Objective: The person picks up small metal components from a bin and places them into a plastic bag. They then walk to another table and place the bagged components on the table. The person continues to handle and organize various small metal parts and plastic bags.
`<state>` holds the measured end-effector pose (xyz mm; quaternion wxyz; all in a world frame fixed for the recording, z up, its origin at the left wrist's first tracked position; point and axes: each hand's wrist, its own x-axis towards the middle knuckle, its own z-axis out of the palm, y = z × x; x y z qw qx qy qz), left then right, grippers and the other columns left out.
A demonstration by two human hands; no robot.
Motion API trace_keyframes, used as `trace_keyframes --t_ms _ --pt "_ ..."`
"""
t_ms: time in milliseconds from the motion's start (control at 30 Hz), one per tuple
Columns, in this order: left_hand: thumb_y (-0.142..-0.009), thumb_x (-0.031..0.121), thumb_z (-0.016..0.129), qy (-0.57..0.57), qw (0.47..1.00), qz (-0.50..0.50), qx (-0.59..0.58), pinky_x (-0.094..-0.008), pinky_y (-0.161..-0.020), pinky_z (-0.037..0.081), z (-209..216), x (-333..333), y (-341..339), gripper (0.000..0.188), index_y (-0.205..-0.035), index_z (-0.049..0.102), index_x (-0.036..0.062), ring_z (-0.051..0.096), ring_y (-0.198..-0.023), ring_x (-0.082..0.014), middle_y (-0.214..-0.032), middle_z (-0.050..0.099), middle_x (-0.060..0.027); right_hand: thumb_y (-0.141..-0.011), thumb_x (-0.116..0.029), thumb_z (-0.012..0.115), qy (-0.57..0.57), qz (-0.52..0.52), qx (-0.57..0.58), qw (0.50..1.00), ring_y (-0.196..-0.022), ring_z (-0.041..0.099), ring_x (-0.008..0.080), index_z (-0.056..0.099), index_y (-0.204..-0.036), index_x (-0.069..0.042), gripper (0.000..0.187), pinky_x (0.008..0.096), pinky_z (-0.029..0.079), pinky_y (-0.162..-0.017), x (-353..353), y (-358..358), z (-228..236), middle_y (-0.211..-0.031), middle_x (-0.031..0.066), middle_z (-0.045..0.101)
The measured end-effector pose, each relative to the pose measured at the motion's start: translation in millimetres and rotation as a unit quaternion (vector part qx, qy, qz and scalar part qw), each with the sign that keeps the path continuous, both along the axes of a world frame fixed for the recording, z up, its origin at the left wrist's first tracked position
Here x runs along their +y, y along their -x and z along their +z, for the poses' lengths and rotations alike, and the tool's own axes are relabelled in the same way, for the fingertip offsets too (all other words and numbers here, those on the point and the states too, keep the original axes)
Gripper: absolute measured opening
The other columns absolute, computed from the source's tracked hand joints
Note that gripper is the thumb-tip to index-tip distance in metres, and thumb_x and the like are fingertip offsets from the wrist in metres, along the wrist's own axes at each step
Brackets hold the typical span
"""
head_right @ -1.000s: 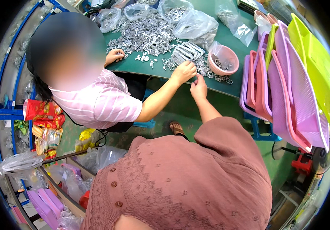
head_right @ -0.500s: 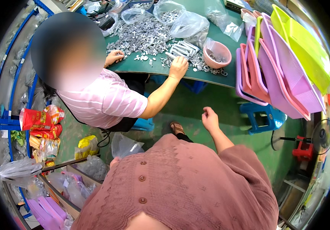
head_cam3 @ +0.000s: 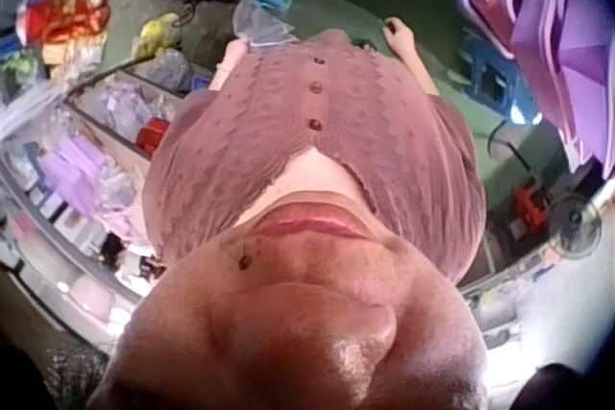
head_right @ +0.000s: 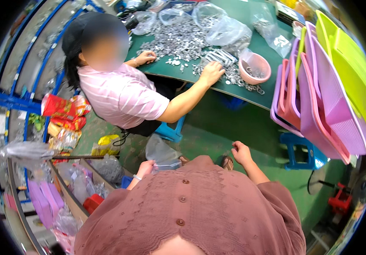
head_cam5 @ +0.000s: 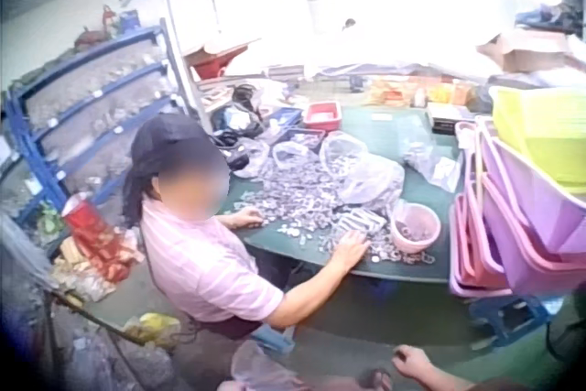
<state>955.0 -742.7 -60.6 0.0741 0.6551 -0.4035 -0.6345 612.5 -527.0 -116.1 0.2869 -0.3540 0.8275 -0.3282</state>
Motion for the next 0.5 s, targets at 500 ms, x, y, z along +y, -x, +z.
trace_keyframes --t_ms 500 --pt "-0.073 0.01 0.05 0.009 0.979 -0.197 0.053 -0.0265 -0.049 0.037 51.1 80.3 132.6 0.017 -0.059 0.052 0.0008 0.046 -0.051 -0.0118 -0.056 0.05 -0.0039 -0.068 -0.007 0.056 0.16 0.292 -0.035 0.942 -0.082 0.055 0.0283 0.058 -0.09 -0.006 0.023 0.0344 0.045 -0.071 0.5 6.6 74.1 -0.088 0.0125 0.057"
